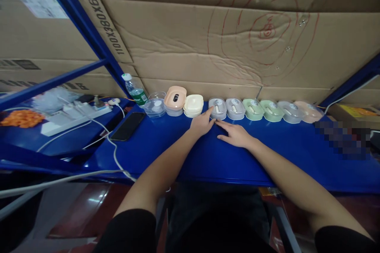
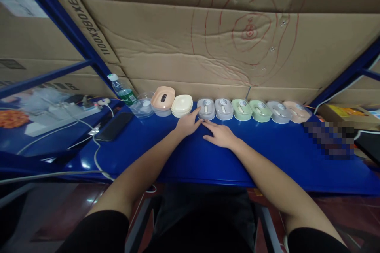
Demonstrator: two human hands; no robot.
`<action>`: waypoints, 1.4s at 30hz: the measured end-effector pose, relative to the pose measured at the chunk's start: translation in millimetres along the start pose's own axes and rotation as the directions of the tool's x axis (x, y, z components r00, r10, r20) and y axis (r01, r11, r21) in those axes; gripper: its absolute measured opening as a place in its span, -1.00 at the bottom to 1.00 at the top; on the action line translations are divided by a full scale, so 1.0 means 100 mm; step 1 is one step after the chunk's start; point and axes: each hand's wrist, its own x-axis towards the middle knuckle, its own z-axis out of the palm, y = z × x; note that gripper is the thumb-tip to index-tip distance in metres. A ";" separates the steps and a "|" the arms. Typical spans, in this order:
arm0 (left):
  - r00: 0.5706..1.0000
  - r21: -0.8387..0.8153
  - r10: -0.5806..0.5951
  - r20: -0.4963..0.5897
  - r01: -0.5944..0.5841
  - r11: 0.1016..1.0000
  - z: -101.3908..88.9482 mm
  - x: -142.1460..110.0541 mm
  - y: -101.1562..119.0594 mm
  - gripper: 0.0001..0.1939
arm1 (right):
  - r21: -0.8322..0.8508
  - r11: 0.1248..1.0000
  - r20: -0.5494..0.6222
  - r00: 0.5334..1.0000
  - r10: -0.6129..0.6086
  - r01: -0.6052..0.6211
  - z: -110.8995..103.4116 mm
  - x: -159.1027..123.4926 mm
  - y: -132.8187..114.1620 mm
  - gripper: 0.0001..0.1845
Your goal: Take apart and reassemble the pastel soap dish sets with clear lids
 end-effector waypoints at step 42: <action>0.974 -0.144 0.146 -0.174 -0.172 0.975 -0.53 -0.31 -0.02 -0.72 | 0.511 0.847 -0.441 0.802 0.402 -0.144 -0.20 -0.13 0.19 -0.41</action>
